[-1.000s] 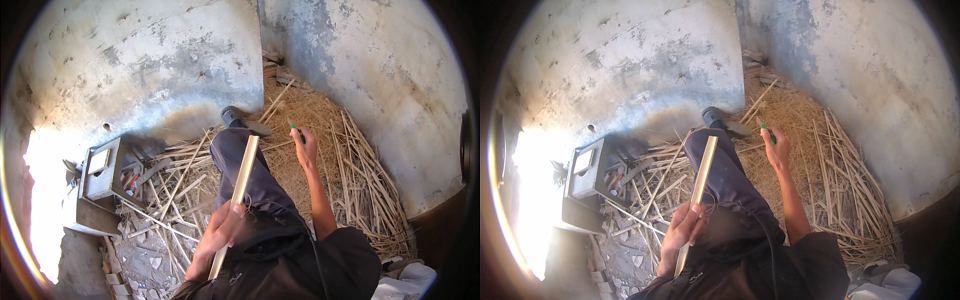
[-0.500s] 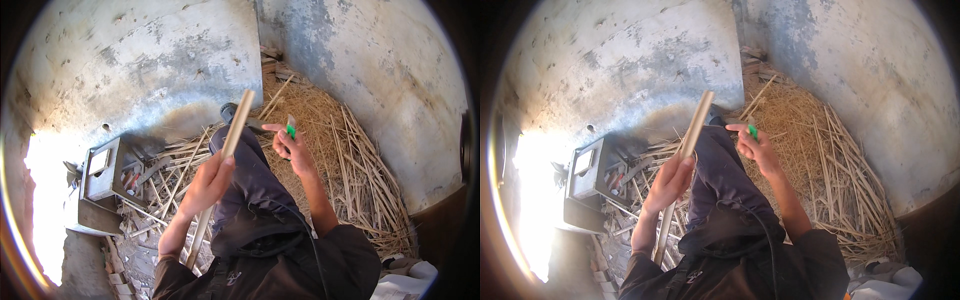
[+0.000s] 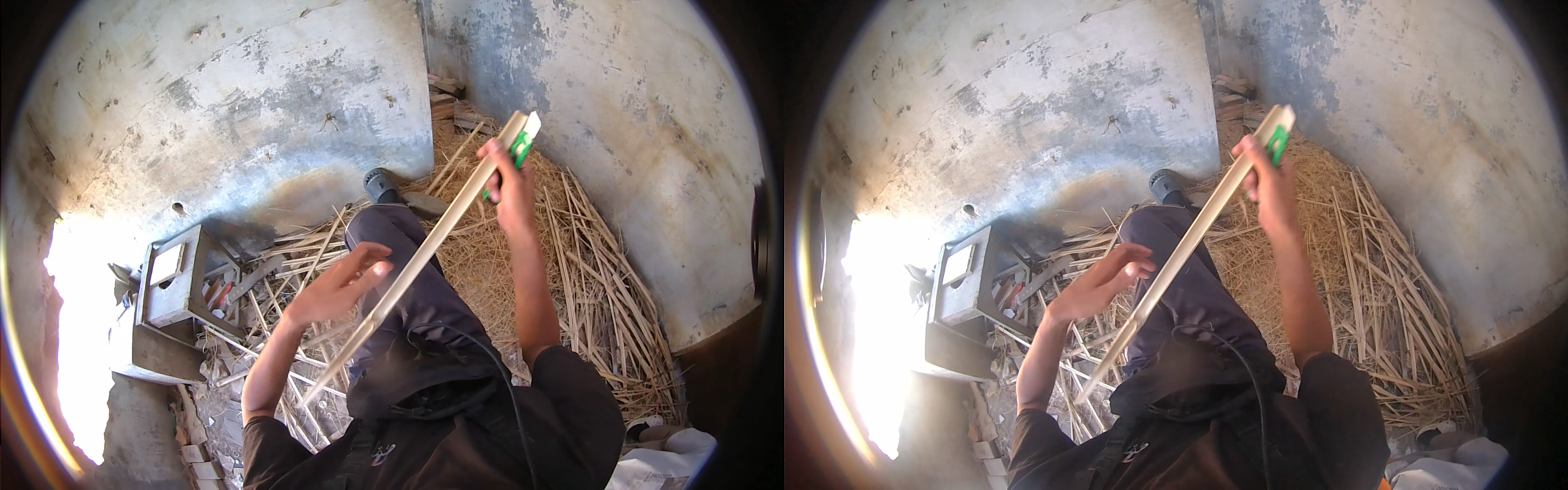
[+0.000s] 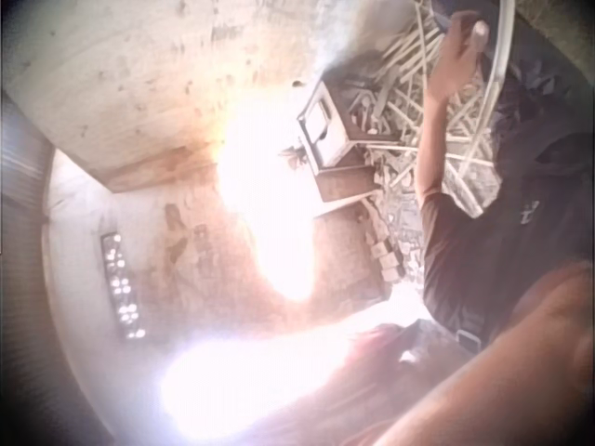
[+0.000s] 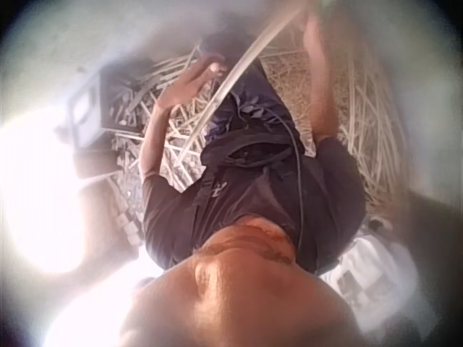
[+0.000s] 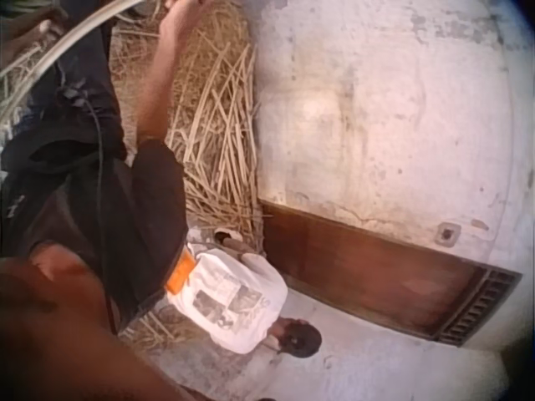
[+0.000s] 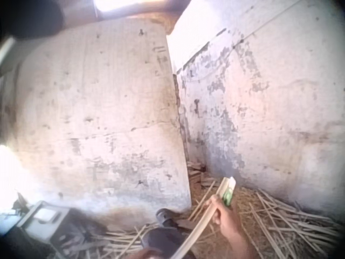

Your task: The person sits on the floor and uses a green utility knife to shave a long, thin bamboo stick. They hold the stick with their left hand and scrape the surface with the knife in their right hand, creating thin shavings that fall onto the floor.

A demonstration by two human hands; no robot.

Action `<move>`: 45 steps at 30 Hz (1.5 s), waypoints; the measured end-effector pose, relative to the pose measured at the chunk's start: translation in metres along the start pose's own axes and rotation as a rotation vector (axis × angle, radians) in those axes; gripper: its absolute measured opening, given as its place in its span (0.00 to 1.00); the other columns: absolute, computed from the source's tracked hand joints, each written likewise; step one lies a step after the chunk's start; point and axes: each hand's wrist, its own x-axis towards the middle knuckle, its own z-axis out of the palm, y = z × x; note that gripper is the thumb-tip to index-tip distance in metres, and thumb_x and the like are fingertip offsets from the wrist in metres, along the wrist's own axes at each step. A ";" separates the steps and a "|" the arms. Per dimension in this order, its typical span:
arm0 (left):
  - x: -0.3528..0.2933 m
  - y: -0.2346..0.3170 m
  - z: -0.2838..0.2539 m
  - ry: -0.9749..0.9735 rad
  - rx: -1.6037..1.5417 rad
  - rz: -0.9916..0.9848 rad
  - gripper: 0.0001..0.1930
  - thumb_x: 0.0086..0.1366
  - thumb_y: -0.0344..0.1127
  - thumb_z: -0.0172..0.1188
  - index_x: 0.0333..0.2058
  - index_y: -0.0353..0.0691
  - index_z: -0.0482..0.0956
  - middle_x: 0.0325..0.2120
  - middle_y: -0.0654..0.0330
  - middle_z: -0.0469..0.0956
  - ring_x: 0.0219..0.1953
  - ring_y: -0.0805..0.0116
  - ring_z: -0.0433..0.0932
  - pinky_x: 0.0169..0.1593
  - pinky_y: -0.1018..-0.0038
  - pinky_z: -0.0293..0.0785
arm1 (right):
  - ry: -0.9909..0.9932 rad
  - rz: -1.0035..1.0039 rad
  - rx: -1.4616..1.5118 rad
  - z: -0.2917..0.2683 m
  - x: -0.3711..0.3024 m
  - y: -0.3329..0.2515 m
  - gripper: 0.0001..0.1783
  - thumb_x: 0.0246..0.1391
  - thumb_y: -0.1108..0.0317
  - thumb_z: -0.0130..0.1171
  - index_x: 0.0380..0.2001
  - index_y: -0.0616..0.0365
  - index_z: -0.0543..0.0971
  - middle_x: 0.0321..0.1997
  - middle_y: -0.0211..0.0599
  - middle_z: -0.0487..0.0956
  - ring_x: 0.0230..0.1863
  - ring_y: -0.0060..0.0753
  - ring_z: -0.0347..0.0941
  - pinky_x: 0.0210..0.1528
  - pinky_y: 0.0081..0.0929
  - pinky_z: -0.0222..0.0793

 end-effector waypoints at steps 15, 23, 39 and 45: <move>-0.056 -0.008 0.033 -0.028 -0.412 -0.338 0.23 0.86 0.50 0.42 0.43 0.38 0.77 0.19 0.73 0.60 0.18 0.81 0.58 0.23 0.77 0.59 | 0.199 -0.035 0.073 -0.073 0.027 -0.003 0.30 0.73 0.43 0.58 0.60 0.60 0.81 0.33 0.25 0.75 0.19 0.13 0.59 0.24 0.19 0.54; -0.043 -0.020 0.083 0.045 -0.470 -0.220 0.22 0.86 0.49 0.41 0.49 0.38 0.78 0.23 0.73 0.59 0.23 0.82 0.57 0.26 0.79 0.54 | 0.065 -0.002 -0.020 -0.035 -0.039 0.043 0.31 0.74 0.45 0.55 0.64 0.60 0.78 0.34 0.30 0.81 0.17 0.10 0.60 0.20 0.13 0.55; -0.040 -0.013 0.083 0.088 -0.455 -0.132 0.23 0.86 0.53 0.40 0.46 0.39 0.77 0.23 0.72 0.61 0.26 0.80 0.58 0.30 0.79 0.58 | -0.053 -0.144 -0.294 -0.006 -0.071 0.018 0.34 0.76 0.41 0.46 0.60 0.63 0.78 0.29 0.27 0.78 0.18 0.12 0.55 0.20 0.16 0.50; -0.050 -0.003 0.091 0.166 -0.512 -0.205 0.26 0.84 0.59 0.40 0.46 0.41 0.75 0.28 0.71 0.65 0.30 0.81 0.60 0.34 0.80 0.59 | -0.282 -0.183 -0.376 -0.008 -0.103 0.029 0.21 0.75 0.51 0.53 0.53 0.59 0.78 0.30 0.32 0.81 0.27 0.20 0.72 0.31 0.27 0.67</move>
